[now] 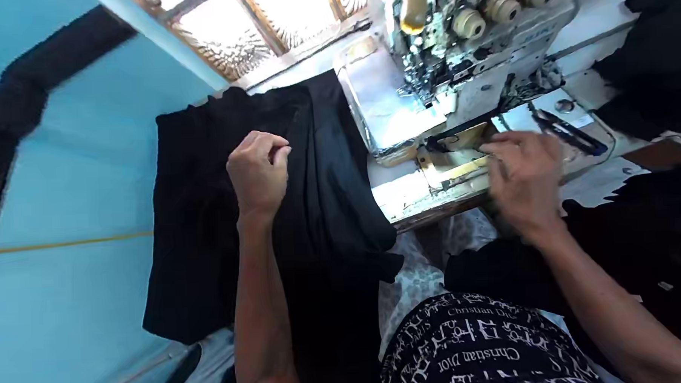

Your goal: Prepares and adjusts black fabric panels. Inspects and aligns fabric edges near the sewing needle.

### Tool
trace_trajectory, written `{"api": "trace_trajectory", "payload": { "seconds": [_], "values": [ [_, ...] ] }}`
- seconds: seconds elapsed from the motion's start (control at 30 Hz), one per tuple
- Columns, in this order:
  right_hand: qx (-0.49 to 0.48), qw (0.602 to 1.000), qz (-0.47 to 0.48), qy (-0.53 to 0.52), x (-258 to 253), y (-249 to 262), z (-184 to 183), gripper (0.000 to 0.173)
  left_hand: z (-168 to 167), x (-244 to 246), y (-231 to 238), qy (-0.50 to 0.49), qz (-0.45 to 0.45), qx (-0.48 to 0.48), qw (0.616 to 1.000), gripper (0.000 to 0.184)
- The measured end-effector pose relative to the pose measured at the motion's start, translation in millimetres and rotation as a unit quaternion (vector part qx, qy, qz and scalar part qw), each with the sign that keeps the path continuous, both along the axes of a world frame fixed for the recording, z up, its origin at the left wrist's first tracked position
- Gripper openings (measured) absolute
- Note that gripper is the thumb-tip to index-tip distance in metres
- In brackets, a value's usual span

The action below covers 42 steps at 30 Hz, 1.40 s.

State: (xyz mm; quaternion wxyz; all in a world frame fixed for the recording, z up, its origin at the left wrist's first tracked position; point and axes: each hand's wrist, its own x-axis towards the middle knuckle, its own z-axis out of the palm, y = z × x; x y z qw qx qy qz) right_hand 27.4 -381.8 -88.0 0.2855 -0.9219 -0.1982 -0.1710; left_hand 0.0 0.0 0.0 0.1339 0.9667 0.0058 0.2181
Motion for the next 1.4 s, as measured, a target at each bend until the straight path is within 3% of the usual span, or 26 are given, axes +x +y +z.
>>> {"api": "trace_trajectory", "payload": {
  "seconds": [0.13,0.23,0.33,0.37,0.43,0.53,0.63,0.8,0.93,1.07,1.17,1.3,1.4],
  "values": [
    [0.063,0.982,0.164,-0.064,-49.9,77.1,-2.8,0.015,-9.6,-47.5,9.9,-0.007,-0.018,-0.044,0.999,0.014],
    [0.069,0.969,0.214,-0.1,-68.8,126.4,-5.2,0.028,-19.1,-79.5,18.9,0.011,-0.02,-0.053,0.998,0.012],
    [0.0,0.981,0.192,-0.026,-68.9,156.5,-1.7,0.057,-34.2,-114.8,26.4,0.061,0.016,-0.028,0.998,0.014],
    [-0.007,0.983,0.185,0.018,-64.6,162.0,-0.4,0.059,-42.2,-122.6,29.5,0.065,0.03,-0.029,0.997,0.017],
    [0.012,0.978,0.188,0.093,-54.2,166.7,3.1,0.045,-60.8,-133.2,35.8,0.05,0.048,-0.048,0.996,0.02],
    [0.114,0.933,0.265,0.215,-44.3,156.1,11.8,0.012,-81.8,-138.1,38.6,0.001,0.054,-0.075,0.996,0.02],
    [0.214,0.864,0.309,0.335,-35.0,129.1,28.4,0.011,-92.0,-128.8,42.3,-0.047,0.061,-0.086,0.993,0.019],
    [0.285,0.878,0.232,0.306,-14.7,61.0,36.1,0.021,-94.9,-122.9,45.3,-0.058,0.069,-0.085,0.992,0.018],
    [0.224,0.916,0.113,0.313,1.2,25.2,24.6,0.017,-94.6,-122.2,45.5,-0.051,0.072,-0.062,0.994,0.019],
    [0.316,0.849,0.106,0.409,-11.2,33.2,20.5,0.017,-78.1,-120.8,29.9,-0.011,0.087,-0.024,0.996,0.018],
    [0.371,0.808,0.118,0.443,-14.9,32.7,15.9,0.007,-51.4,-126.0,-11.4,-0.016,0.012,0.001,1.0,0.016],
    [0.405,0.762,0.121,0.49,-21.6,24.5,9.3,0.017,-34.4,-116.2,-58.6,0.053,-0.185,-0.029,0.981,0.017],
    [0.408,0.746,0.127,0.511,-26.9,25.6,3.8,0.028,-40.1,-104.7,-64.7,0.149,-0.239,0.028,0.959,0.018]
  ]
}}
